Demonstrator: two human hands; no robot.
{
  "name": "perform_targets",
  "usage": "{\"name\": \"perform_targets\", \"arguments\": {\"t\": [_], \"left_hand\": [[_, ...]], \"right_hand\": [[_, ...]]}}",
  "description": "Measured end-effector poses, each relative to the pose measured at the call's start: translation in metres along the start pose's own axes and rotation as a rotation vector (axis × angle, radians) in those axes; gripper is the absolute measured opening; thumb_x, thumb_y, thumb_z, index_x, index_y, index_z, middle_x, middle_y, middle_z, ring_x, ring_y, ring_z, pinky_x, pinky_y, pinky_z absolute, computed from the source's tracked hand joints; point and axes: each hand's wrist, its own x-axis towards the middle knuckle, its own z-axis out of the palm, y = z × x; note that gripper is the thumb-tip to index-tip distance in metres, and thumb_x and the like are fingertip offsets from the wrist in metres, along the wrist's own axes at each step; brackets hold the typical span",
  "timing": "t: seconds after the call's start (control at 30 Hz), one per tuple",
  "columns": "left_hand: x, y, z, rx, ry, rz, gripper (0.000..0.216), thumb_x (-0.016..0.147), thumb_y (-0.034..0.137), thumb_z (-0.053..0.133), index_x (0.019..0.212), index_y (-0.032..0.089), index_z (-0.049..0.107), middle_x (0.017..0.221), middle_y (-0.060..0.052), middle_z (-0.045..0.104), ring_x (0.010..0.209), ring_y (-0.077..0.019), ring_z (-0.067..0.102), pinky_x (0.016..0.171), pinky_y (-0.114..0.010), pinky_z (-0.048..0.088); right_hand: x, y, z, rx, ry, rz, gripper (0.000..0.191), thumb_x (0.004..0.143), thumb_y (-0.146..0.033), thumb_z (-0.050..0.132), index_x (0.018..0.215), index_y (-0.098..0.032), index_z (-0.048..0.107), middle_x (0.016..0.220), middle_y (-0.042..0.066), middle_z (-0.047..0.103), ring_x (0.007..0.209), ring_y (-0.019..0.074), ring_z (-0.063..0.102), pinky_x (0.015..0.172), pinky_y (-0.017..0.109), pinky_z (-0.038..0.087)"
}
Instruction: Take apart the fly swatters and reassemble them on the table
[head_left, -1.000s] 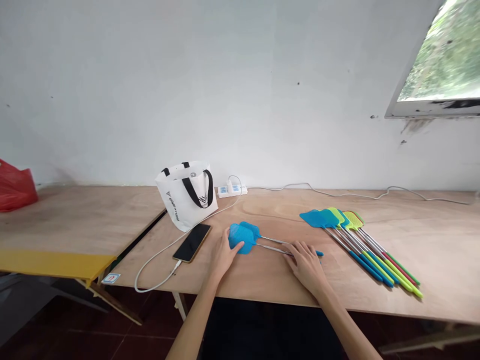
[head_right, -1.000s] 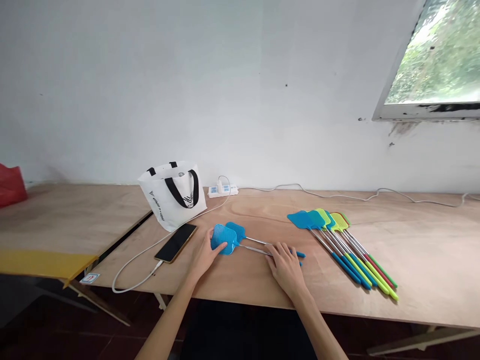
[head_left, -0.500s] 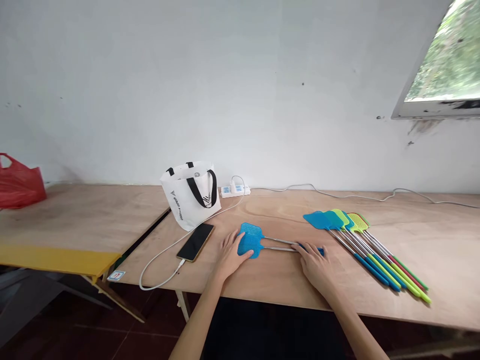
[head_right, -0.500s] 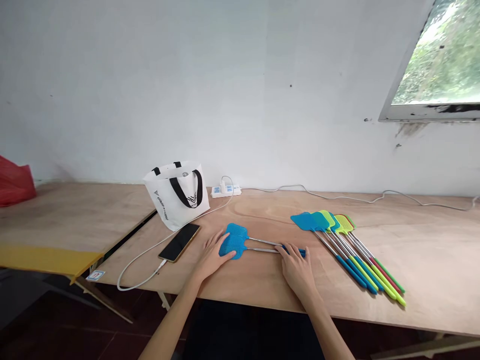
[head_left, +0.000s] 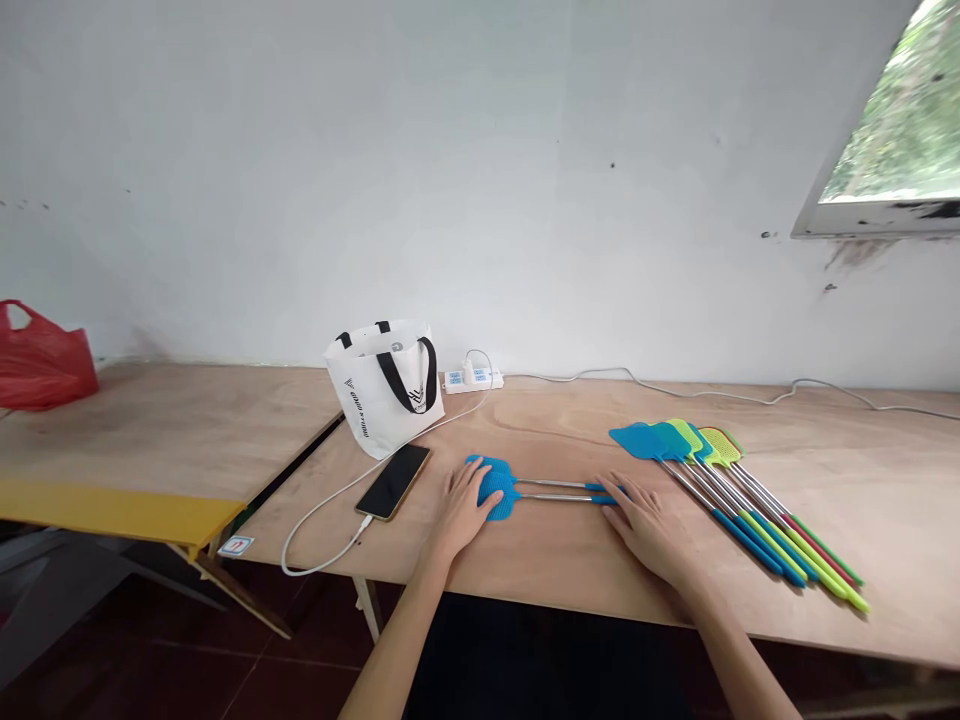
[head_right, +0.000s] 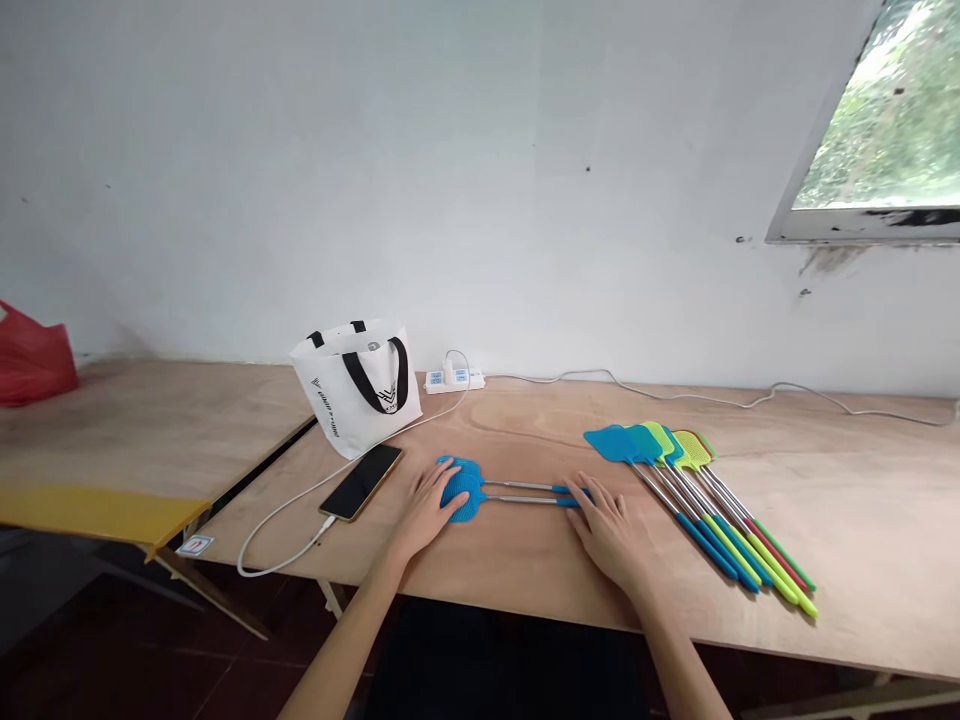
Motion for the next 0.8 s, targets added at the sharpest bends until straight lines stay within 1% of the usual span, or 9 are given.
{"name": "perform_targets", "arguments": {"t": [0.07,0.1,0.17,0.27,0.37,0.47,0.63,0.7,0.8], "left_hand": [[0.0007,-0.0044,0.0031,0.000,0.047,0.012,0.048,0.100,0.048,0.047,0.142,0.026,0.050,0.161,-0.009,0.039,0.150,-0.0272,0.033,0.123,-0.053,0.029],[0.0010,-0.0064,0.0047,0.002,0.065,0.015,0.047,0.100,0.047,0.047,0.142,0.026,0.050,0.161,-0.009,0.039,0.150,-0.0272,0.034,0.122,-0.052,0.030],[0.0015,-0.0092,0.0078,0.022,0.075,0.017,0.048,0.101,0.049,0.045,0.141,0.024,0.051,0.159,-0.011,0.041,0.149,-0.0276,0.035,0.122,-0.051,0.031],[0.0012,-0.0091,0.0102,0.070,0.056,0.026,0.049,0.101,0.050,0.042,0.140,0.022,0.051,0.156,-0.013,0.045,0.149,-0.0287,0.035,0.123,-0.052,0.028],[0.0002,-0.0064,0.0098,0.098,0.044,0.028,0.051,0.102,0.052,0.040,0.141,0.021,0.051,0.158,-0.013,0.043,0.149,-0.0298,0.035,0.123,-0.053,0.027],[-0.0004,-0.0045,0.0090,0.122,0.035,0.027,0.051,0.102,0.051,0.038,0.142,0.021,0.050,0.158,-0.013,0.043,0.149,-0.0303,0.034,0.123,-0.054,0.027],[-0.0005,-0.0031,0.0088,0.127,0.038,0.022,0.052,0.102,0.051,0.038,0.142,0.021,0.051,0.157,-0.013,0.044,0.149,-0.0304,0.034,0.122,-0.054,0.028],[-0.0006,-0.0023,0.0083,0.122,0.042,0.021,0.050,0.103,0.051,0.036,0.140,0.022,0.053,0.157,-0.013,0.044,0.149,-0.0300,0.035,0.122,-0.054,0.028],[-0.0011,-0.0010,0.0070,0.125,0.030,0.024,0.048,0.105,0.045,0.029,0.140,0.025,0.056,0.157,-0.011,0.044,0.149,-0.0285,0.034,0.122,-0.054,0.028]], "right_hand": [[-0.0007,0.0089,-0.0045,0.051,-0.019,0.009,0.053,0.101,-0.046,0.042,0.152,-0.031,0.041,0.153,0.008,0.049,0.138,0.0287,0.048,0.112,0.052,0.043],[-0.0008,0.0118,-0.0059,0.064,-0.014,0.016,0.054,0.101,-0.048,0.042,0.151,-0.029,0.042,0.151,0.008,0.052,0.136,0.0283,0.051,0.111,0.050,0.044],[-0.0008,0.0136,-0.0066,0.065,0.013,0.024,0.051,0.100,-0.049,0.041,0.145,-0.025,0.047,0.145,0.010,0.057,0.133,0.0285,0.053,0.111,0.049,0.044],[-0.0001,0.0107,-0.0047,0.062,0.054,0.011,0.045,0.101,-0.049,0.040,0.135,-0.021,0.051,0.136,0.013,0.062,0.128,0.0295,0.057,0.109,0.049,0.044],[0.0003,0.0081,-0.0032,0.091,0.068,0.018,0.038,0.101,-0.050,0.040,0.121,-0.021,0.054,0.128,0.014,0.064,0.120,0.0287,0.061,0.102,0.046,0.048],[0.0002,0.0075,-0.0038,0.082,0.064,0.005,0.033,0.101,-0.050,0.040,0.110,-0.022,0.055,0.127,0.012,0.064,0.120,0.0280,0.060,0.101,0.045,0.047],[0.0002,0.0058,-0.0056,0.055,0.072,-0.007,0.032,0.101,-0.047,0.040,0.115,-0.024,0.056,0.130,0.011,0.064,0.124,0.0282,0.058,0.104,0.046,0.045],[0.0003,0.0056,-0.0057,0.056,0.075,-0.007,0.032,0.101,-0.048,0.039,0.113,-0.024,0.057,0.129,0.011,0.064,0.123,0.0280,0.058,0.104,0.046,0.045],[0.0004,0.0061,-0.0052,0.066,0.082,-0.017,0.032,0.101,-0.050,0.039,0.110,-0.024,0.056,0.127,0.011,0.064,0.121,0.0276,0.060,0.103,0.045,0.046]]}}
